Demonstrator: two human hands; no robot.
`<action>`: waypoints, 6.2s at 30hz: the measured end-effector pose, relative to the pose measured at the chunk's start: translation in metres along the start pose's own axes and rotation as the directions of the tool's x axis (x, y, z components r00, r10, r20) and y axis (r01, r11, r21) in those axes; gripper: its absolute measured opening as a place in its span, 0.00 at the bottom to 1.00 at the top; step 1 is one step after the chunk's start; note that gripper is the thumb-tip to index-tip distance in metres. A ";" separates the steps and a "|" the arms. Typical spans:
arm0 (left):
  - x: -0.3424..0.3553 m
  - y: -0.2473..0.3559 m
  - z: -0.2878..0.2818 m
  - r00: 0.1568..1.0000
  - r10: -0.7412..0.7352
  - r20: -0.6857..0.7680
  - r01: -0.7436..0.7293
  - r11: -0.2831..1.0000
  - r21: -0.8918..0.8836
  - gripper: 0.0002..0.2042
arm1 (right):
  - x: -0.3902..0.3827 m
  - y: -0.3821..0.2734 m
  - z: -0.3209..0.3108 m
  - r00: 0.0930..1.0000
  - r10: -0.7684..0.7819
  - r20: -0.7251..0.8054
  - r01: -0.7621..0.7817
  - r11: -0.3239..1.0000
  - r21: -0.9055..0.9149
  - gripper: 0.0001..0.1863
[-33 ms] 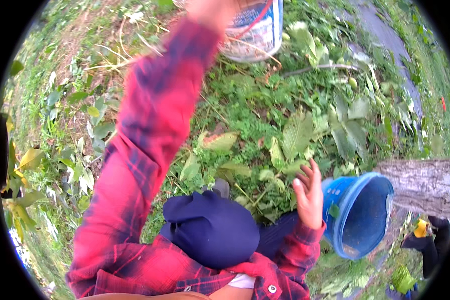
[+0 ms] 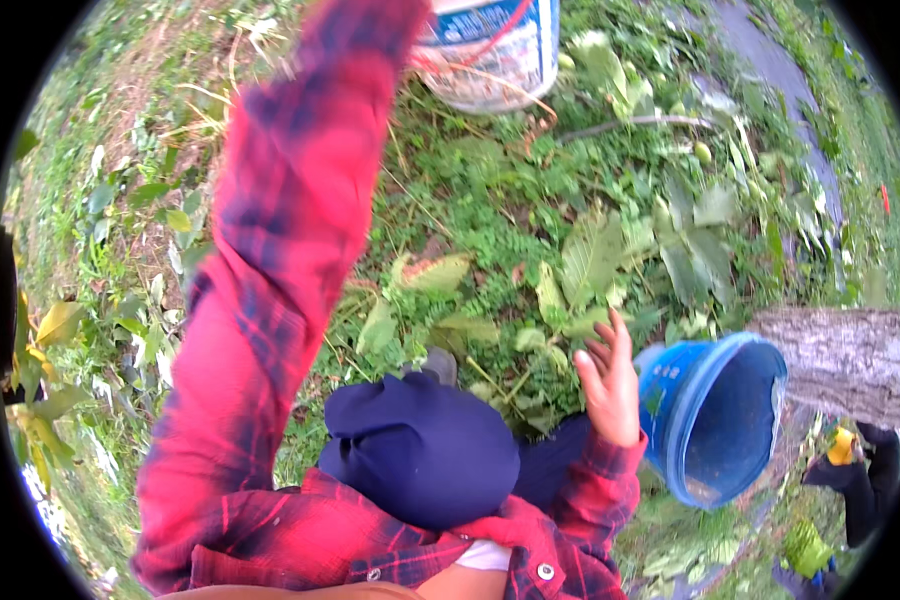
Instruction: The person picks walnuts from the ground by hand and places them into buckets.
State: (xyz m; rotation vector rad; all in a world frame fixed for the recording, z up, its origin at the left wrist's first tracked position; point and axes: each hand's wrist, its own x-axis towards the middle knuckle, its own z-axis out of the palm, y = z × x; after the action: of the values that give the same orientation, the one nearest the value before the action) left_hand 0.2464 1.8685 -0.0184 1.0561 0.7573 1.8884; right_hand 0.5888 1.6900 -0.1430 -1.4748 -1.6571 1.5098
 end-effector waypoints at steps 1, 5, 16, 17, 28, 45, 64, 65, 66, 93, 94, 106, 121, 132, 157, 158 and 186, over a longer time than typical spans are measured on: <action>-0.008 0.010 0.007 0.996 -0.076 -0.041 0.078 0.996 0.046 0.20 | -0.002 0.007 -0.001 1.000 0.026 -0.007 -0.027 0.997 -0.069 0.32; -0.040 -0.047 0.000 0.904 0.417 0.093 -0.240 0.314 0.919 0.06 | 0.003 0.014 -0.001 0.998 0.002 -0.068 -0.009 0.994 -0.109 0.30; -0.160 -0.279 -0.124 0.755 -0.656 0.007 -0.229 -0.254 0.940 0.12 | 0.032 0.070 0.000 0.999 -0.037 -0.027 0.027 0.949 -0.314 0.20; -0.163 -0.281 -0.121 0.755 -0.649 -0.095 -0.157 -0.320 0.934 0.11 | 0.030 0.080 -0.002 1.000 0.006 -0.011 -0.010 0.944 -0.329 0.20; -0.212 -0.182 -0.131 0.974 -0.161 -0.157 0.208 0.371 0.905 0.20 | 0.055 0.115 -0.029 0.892 -0.360 -0.273 0.163 0.820 -0.549 0.22; -0.281 -0.106 0.001 0.966 -0.001 0.258 -0.238 0.386 0.891 0.16 | -0.059 0.148 0.129 0.907 -0.065 0.415 0.368 0.599 -0.711 0.23; -0.392 -0.197 0.052 -0.053 -0.618 0.784 -0.148 0.781 0.606 0.17 | -0.179 0.271 0.149 0.904 0.420 -0.084 -0.402 0.900 0.169 0.26; -0.391 -0.199 0.061 -0.005 -0.550 0.835 -0.196 0.820 0.538 0.19 | -0.172 0.248 0.139 0.936 0.330 -0.125 -0.315 0.941 0.121 0.24; -0.387 -0.199 0.066 0.048 -0.480 0.876 -0.257 0.842 0.475 0.21 | -0.156 0.193 0.104 0.971 0.175 -0.161 -0.204 0.961 -0.187 0.23; -0.308 -0.145 0.086 0.243 -0.840 0.485 0.829 0.439 0.346 0.23 | -0.076 0.156 -0.041 0.995 0.092 0.031 -0.038 0.069 0.997 0.32; -0.308 -0.150 0.095 0.121 -0.798 0.591 0.876 0.366 0.315 0.22 | -0.076 0.135 -0.042 1.000 -0.001 0.025 -0.025 -0.027 0.999 0.33; -0.279 -0.153 0.152 0.076 -0.795 0.602 0.775 0.427 0.467 0.26 | -0.155 0.028 -0.188 0.510 -0.083 -0.856 -0.029 0.993 -0.114 0.37; -0.229 -0.108 0.185 0.403 -0.780 0.478 0.754 0.579 0.310 0.12 | -0.141 0.007 -0.234 0.629 0.107 -0.770 0.089 0.974 0.208 0.11; -0.120 -0.135 -0.006 0.634 -0.772 0.031 0.707 0.596 0.380 0.17 | 0.000 0.085 -0.213 0.953 -0.059 -0.296 -0.082 0.893 -0.442 0.24; -0.147 -0.152 0.005 0.642 -0.766 -0.045 0.706 0.567 0.425 0.20 | -0.159 0.303 -0.176 0.710 0.554 -0.434 -0.697 0.470 -0.542 0.19; -0.148 -0.150 0.004 0.648 -0.759 -0.066 0.706 0.566 0.425 0.20 | -0.158 0.283 -0.166 0.770 0.456 -0.446 -0.632 0.451 -0.630 0.20; -0.361 -0.209 0.208 0.364 -0.400 0.841 0.054 0.911 0.410 0.25 | -0.101 0.196 -0.113 0.892 0.448 -0.054 -0.363 0.784 0.502 0.23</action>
State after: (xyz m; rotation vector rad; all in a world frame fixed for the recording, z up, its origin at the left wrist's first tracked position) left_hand 0.6166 1.6758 -0.2266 1.8407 0.4676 0.6511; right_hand 0.7961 1.6127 -0.2541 -1.6730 -0.7923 1.7908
